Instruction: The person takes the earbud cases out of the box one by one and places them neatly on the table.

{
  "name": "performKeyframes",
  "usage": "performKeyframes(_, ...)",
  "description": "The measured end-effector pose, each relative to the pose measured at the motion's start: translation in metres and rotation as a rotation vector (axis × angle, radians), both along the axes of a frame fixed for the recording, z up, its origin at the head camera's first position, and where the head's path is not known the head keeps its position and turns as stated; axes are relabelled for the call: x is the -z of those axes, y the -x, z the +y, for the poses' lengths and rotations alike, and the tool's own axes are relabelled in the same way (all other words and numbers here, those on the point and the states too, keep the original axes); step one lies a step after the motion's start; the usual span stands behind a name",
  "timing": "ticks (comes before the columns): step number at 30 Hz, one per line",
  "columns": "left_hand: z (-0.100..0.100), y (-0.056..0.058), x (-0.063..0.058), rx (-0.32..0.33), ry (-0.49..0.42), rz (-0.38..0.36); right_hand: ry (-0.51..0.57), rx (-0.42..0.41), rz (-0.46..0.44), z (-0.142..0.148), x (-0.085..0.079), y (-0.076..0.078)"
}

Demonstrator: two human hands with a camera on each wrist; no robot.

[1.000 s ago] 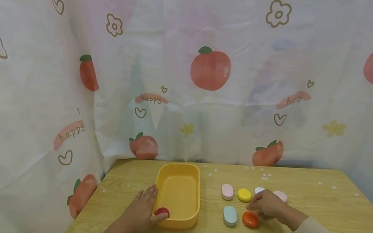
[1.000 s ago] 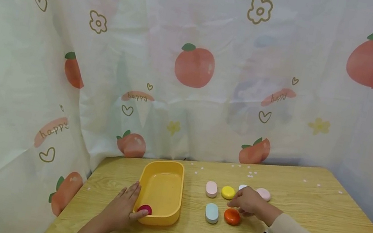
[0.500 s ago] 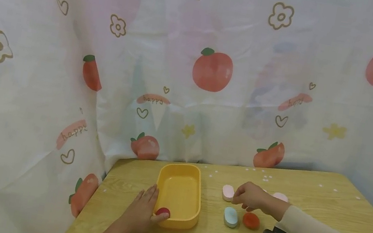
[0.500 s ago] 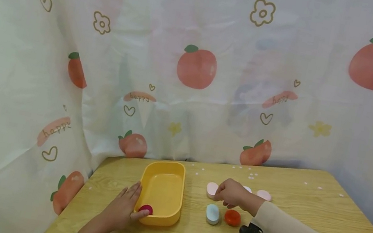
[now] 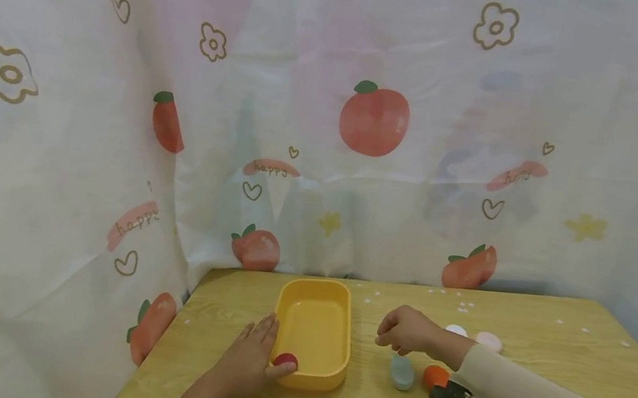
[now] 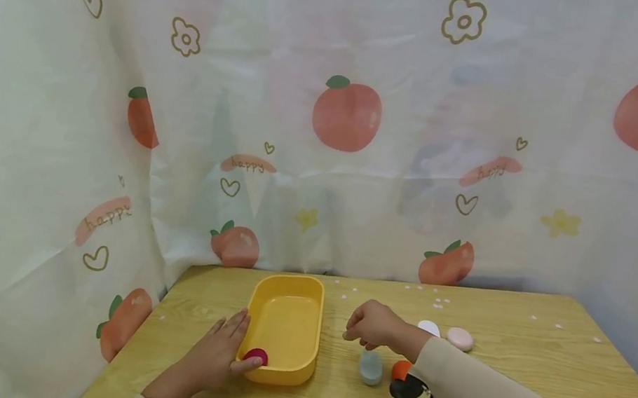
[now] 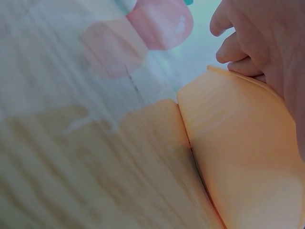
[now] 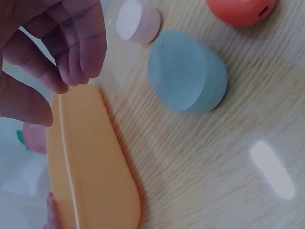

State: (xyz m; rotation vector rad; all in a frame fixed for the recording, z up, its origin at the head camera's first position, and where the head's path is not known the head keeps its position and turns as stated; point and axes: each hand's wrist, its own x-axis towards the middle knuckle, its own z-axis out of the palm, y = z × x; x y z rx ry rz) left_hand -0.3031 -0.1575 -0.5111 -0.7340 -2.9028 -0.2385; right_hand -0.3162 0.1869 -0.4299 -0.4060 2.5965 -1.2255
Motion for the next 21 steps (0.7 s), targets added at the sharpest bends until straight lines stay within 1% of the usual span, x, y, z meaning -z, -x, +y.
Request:
performKeyframes(8,0.000,0.000,-0.002,0.014,0.008,0.016,0.066,-0.052,-0.008,-0.025,-0.003,0.006)
performKeyframes(13,-0.001,-0.001,0.000,0.004,0.003,0.012,0.067,-0.077,0.006,-0.039,-0.003,0.011)
performKeyframes(17,0.001,-0.001,-0.001,-0.010,-0.003,0.006,0.051,-0.082,0.007,-0.049,-0.002,0.015)
performKeyframes(21,0.002,-0.001,-0.004,-0.011,-0.004,-0.003,0.082,-0.080,-0.016,-0.059,-0.001,0.016)
